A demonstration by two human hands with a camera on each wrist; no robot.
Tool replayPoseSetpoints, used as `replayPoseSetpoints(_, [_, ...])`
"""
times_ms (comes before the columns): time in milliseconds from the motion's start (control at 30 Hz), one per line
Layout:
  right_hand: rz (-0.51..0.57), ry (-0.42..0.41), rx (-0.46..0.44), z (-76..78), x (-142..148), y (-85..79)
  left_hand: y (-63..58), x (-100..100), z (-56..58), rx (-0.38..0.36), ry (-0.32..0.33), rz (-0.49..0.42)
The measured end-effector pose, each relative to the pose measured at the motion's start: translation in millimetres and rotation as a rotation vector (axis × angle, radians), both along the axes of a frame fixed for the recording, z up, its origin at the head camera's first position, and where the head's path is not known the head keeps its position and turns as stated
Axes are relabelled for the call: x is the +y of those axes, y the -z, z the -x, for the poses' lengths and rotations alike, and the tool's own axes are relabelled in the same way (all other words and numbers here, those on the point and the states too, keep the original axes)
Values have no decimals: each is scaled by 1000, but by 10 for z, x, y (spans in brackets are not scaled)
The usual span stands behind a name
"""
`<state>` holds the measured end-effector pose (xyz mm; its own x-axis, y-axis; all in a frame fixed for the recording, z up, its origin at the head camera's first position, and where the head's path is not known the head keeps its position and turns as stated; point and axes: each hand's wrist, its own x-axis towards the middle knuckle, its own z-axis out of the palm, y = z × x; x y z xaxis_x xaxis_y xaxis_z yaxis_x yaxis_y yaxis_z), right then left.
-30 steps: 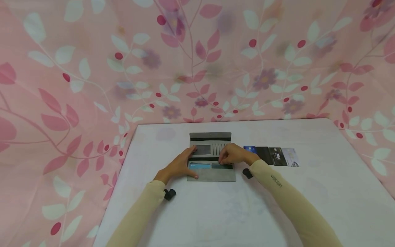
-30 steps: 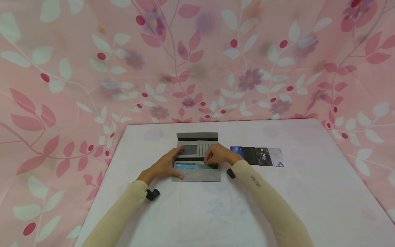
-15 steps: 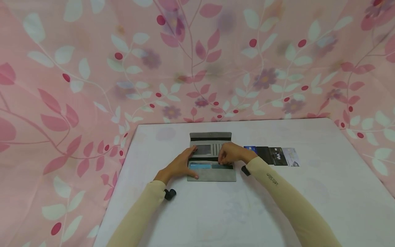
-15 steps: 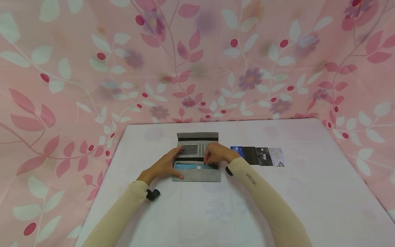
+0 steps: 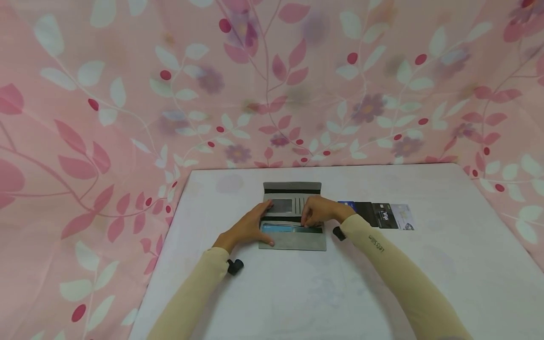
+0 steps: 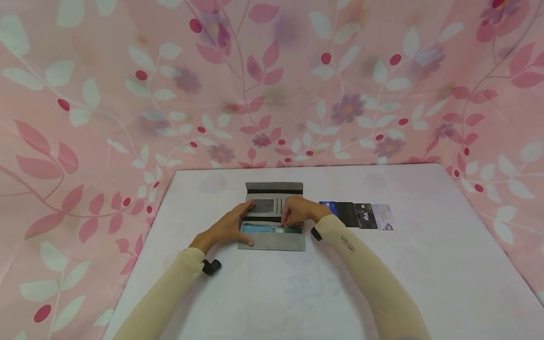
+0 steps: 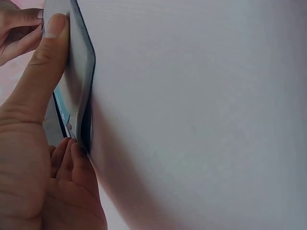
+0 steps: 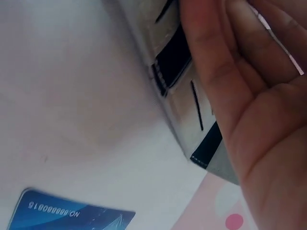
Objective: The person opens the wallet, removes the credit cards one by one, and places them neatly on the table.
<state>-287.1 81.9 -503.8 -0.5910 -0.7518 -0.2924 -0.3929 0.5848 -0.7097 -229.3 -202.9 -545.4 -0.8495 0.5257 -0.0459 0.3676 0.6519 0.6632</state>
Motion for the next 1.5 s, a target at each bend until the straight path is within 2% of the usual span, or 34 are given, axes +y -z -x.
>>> replayPoseSetpoints(333, [-37,-42,79,7,-21,-61,-6,16,23,17,5,1])
replayPoseSetpoints(533, [-59,10,161,42,-25,-88,-20,17,15,14,10,-9])
replayPoseSetpoints(667, [-49,19,164,61,-11,-53,-14,6,8,1,6,-12])
replayPoseSetpoints(833, [-38,45,108,72,10,-5,7,1,12,5,8,-8])
replayPoseSetpoints(933, [-37,39,76,85,13,-11,18,3,16,0,11,-10])
replayPoseSetpoints(1000, [-29,41,86,103,26,-30,20,4,15,-11,10,-16])
replayPoseSetpoints(1167, [74,137,185,187,136,-104,9,1,6,-12,12,-24])
replayPoseSetpoints(1267, [122,174,204,221,224,-134,9,-4,1,2,11,-19])
replayPoseSetpoints(1400, [152,250,138,213,363,-158,19,-11,3,7,9,-14])
replayPoseSetpoints(1500, [188,355,55,175,505,-203,25,-15,4,-2,4,-8])
